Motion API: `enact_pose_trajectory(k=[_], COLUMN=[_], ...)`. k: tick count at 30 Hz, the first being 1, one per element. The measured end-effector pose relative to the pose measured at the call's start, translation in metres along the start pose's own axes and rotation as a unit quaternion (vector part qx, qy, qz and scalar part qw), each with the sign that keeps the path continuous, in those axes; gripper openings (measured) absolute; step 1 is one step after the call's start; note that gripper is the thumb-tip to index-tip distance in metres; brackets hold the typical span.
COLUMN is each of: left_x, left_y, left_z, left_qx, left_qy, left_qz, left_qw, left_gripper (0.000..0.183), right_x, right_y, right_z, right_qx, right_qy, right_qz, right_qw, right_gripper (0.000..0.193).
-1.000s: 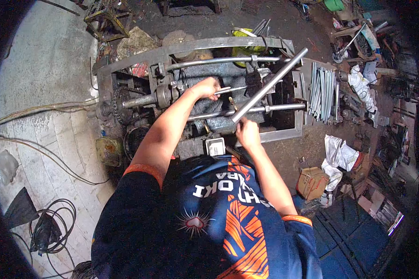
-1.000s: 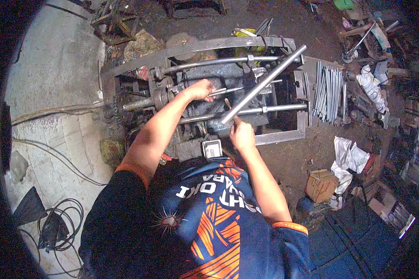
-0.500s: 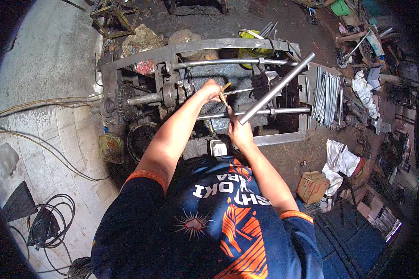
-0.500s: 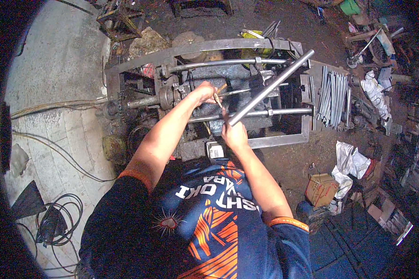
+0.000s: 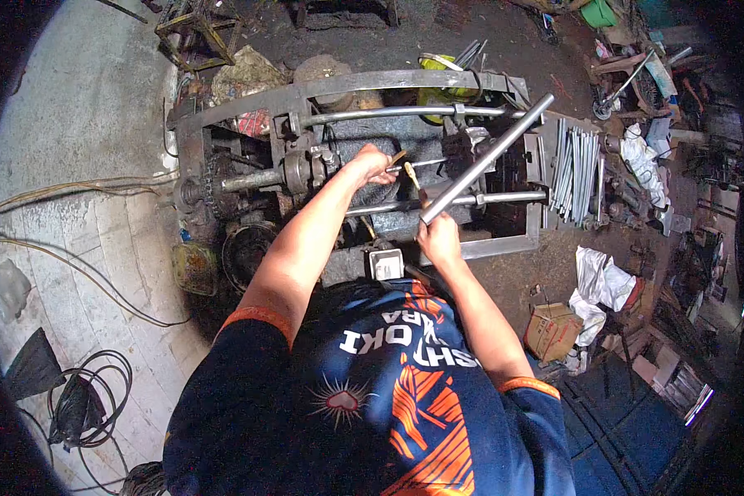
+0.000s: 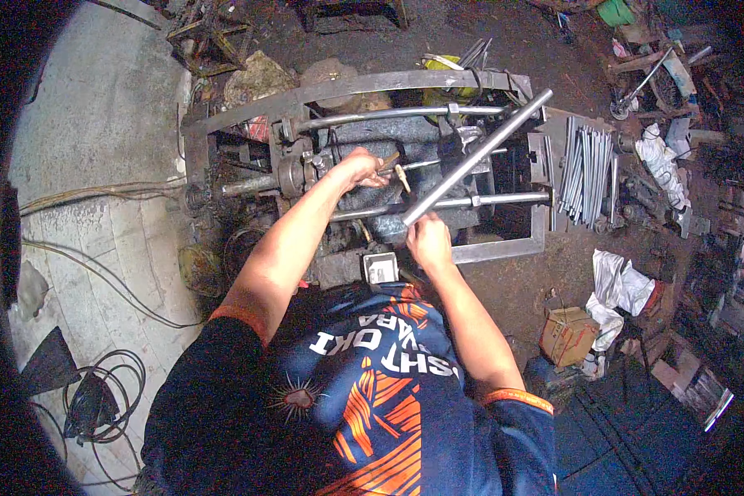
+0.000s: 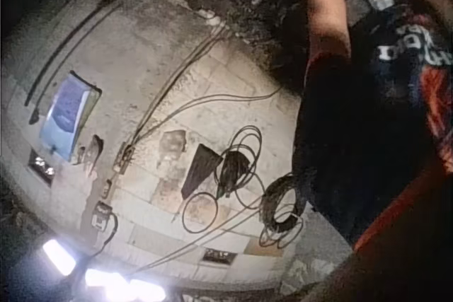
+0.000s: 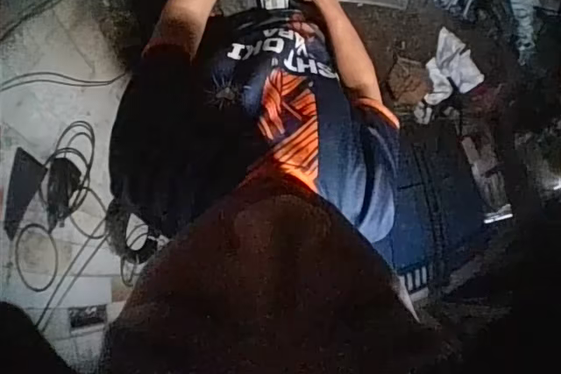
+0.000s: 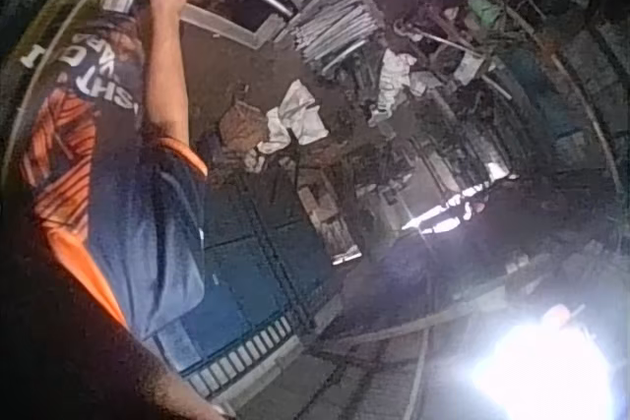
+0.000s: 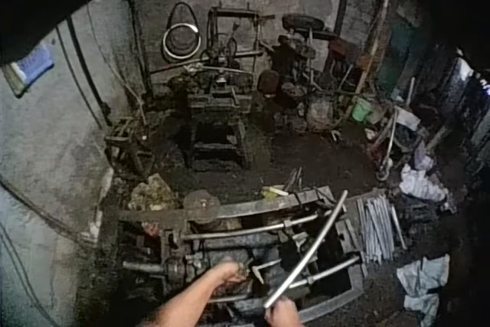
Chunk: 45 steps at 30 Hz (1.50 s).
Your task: The person removes a bent metal pipe from a bending machine, applies lubricant from a bowl onto the machine rod using a brush, and places another metal pipe into the machine to bend it.
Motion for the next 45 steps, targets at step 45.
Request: enact_pose_trajectory(k=[45], left_x=[0.265], left_y=[0.261], left_z=[0.094], left_qx=[-0.378], left_qy=[0.334], left_qz=[-0.224], left_qw=[0.834], left_gripper=[0.021], right_x=[0.015], right_y=[-0.014], right_z=[0.0], right_qx=[0.055], right_qy=[0.152], right_qz=[-0.065], right_qw=[0.985], right_gripper=[0.024])
Point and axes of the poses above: each hand's wrist, its own y-axis away from the middle knuckle, its own z-axis out of the back of the hand, x = y × z, the point moved 4 cm from there along -y, towards the middle knuckle, and after that the axes turned 8 degrees about z, right-handed, at the moved point
